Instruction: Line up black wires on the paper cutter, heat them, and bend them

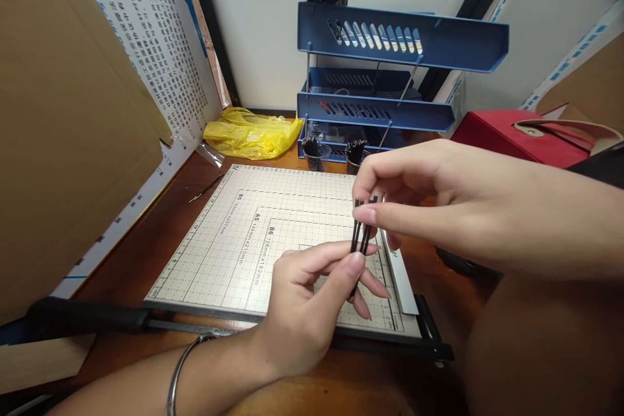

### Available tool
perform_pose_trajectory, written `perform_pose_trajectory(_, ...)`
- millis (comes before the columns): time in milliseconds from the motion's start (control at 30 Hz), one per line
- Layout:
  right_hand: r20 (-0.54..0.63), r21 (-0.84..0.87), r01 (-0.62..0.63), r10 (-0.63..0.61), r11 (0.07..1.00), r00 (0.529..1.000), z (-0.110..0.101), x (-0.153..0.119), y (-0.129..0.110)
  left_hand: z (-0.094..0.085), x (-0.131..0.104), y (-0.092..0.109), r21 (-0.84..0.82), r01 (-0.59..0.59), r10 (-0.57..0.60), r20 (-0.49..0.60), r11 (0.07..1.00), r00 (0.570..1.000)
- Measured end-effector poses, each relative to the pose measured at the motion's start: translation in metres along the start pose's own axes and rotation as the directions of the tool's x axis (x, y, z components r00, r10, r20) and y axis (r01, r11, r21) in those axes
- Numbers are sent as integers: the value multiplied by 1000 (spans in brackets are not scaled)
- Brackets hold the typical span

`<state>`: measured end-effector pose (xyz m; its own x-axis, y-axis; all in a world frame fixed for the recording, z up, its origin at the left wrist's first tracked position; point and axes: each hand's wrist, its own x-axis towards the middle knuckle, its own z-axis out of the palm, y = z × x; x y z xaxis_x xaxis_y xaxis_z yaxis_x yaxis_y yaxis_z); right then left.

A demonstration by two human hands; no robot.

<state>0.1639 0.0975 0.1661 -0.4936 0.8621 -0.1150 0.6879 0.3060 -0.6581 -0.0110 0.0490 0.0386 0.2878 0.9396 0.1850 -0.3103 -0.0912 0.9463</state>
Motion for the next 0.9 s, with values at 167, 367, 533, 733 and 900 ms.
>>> perform_pose_trajectory(167, 54, 20, -24, 23, 999, 998, -1, 1, 1, 1, -1, -1, -12, 2, -2, -1, 1000, 1000)
perform_pose_trajectory(367, 74, 40, 20, -23, 999, 997, -3, 2, 2, 2, 0, -2, -9, 19, -19, 4, 1000, 1000)
perform_pose_trajectory(533, 112, 65, -24, 16, 998, 994, -1, 3, -1, 1, 0, -2, -30, 27, -27, 13, 999, 1000)
perform_pose_trajectory(733, 111, 68, -67, 59, 995, 992, -1, 2, -6, 2, 0, -2, -21, 61, -61, 12, 998, 998)
perform_pose_trajectory(900, 54, -2, -67, 67, 998, 996, 0, 4, -9, 5, 3, 0, -47, 91, -90, 24, 995, 996)
